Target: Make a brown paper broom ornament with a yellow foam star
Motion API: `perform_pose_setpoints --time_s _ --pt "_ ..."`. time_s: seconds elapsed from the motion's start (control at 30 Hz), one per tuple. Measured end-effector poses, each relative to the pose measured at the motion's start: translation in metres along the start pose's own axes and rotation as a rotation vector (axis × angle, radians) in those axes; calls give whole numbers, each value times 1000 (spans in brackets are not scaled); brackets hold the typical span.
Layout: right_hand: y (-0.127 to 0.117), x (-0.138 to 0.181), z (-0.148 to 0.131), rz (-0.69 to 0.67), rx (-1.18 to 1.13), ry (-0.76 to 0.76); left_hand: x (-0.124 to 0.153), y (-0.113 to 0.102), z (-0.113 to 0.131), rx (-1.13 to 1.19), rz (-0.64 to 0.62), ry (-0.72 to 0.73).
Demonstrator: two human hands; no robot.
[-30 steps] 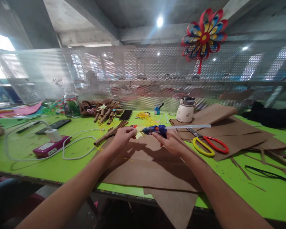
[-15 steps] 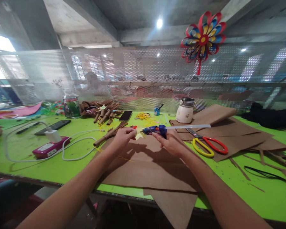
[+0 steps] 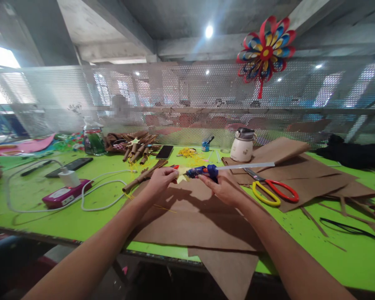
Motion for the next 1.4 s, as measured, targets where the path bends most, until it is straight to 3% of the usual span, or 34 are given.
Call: perform_pose_setpoints --time_s 0.23,0.43,0.73,0.87,0.97,1.03,1.13,1.27,1.4 --pt "0 -1 1 28 29 -4 2 0 4 -12 9 -8" --pt "2 0 8 -47 -22 63 4 -1 8 -19 32 -9" --pt "-4 0 -3 -6 -84 -13 1 -5 1 58 76 -29" --pt "-6 -4 15 106 -60 26 -4 -8 -5 107 118 -51" --pt "-9 -6 38 216 185 137 -6 -8 -7 138 145 -68" --pt "-10 -8 54 190 384 246 -7 -8 -7 160 142 -69" --pt "-10 -7 75 38 526 346 -7 -5 -4 197 115 -57" --pt "-14 -4 93 -63 472 422 -4 -2 0 238 65 -29" --pt "-21 -5 89 -17 430 403 0 -2 3 221 14 26"
Point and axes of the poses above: each hand's wrist, its own x-axis away from the middle knuckle, its own y-axis out of the palm, z = x × y, the point moved 1 cm from there along -x, towards the middle knuckle, and after that the axes turned 14 degrees about -z, right-handed, at the moved point
